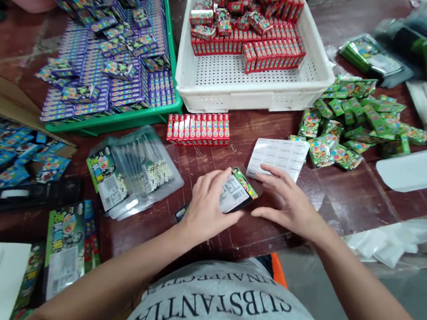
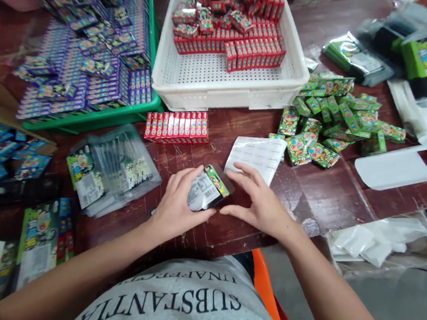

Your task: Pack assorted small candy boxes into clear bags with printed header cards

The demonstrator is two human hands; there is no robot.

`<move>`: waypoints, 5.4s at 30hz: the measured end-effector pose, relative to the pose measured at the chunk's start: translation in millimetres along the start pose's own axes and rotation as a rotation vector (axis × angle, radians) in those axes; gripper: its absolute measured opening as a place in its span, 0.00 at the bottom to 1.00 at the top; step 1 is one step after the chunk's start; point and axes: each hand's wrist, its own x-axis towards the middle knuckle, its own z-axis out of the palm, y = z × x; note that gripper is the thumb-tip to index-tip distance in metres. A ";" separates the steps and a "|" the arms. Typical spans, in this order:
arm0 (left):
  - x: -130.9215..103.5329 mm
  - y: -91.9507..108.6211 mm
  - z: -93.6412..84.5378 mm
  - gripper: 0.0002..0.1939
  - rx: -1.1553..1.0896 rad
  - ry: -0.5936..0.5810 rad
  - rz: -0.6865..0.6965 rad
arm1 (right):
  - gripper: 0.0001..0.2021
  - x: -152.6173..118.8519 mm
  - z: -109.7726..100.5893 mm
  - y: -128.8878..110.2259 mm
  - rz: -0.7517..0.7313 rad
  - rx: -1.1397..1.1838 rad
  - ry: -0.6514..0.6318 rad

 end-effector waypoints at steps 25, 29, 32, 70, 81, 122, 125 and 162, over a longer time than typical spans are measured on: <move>-8.2 -60.7 -21.8 0.13 -0.748 -0.021 -0.241 | 0.12 38.5 60.7 -6.1 0.284 0.398 0.099; -7.5 -62.0 -30.6 0.09 -0.730 0.049 -0.258 | 0.16 30.5 81.9 -8.8 0.282 0.507 0.307; -3.6 -58.6 -34.6 0.15 -0.827 0.057 -0.352 | 0.10 32.8 83.3 -10.3 0.329 0.501 0.289; 31.9 -63.9 -51.6 0.07 -0.557 -0.252 -0.069 | 0.12 39.6 25.9 -31.6 0.255 0.248 0.092; 55.9 -61.1 -47.3 0.09 -0.307 -0.316 0.164 | 0.22 0.2 -15.9 49.7 0.700 -0.199 0.555; 60.0 -27.4 -28.8 0.04 -0.233 -0.209 0.266 | 0.26 38.6 -20.4 -25.0 0.280 0.423 0.135; 45.1 -20.4 -40.3 0.09 -0.456 -0.315 0.096 | 0.27 48.2 -11.7 -36.1 0.263 0.478 -0.043; -62.5 -52.5 -32.2 0.15 -0.906 0.055 -0.310 | 0.37 37.4 44.1 -27.2 0.125 0.428 0.450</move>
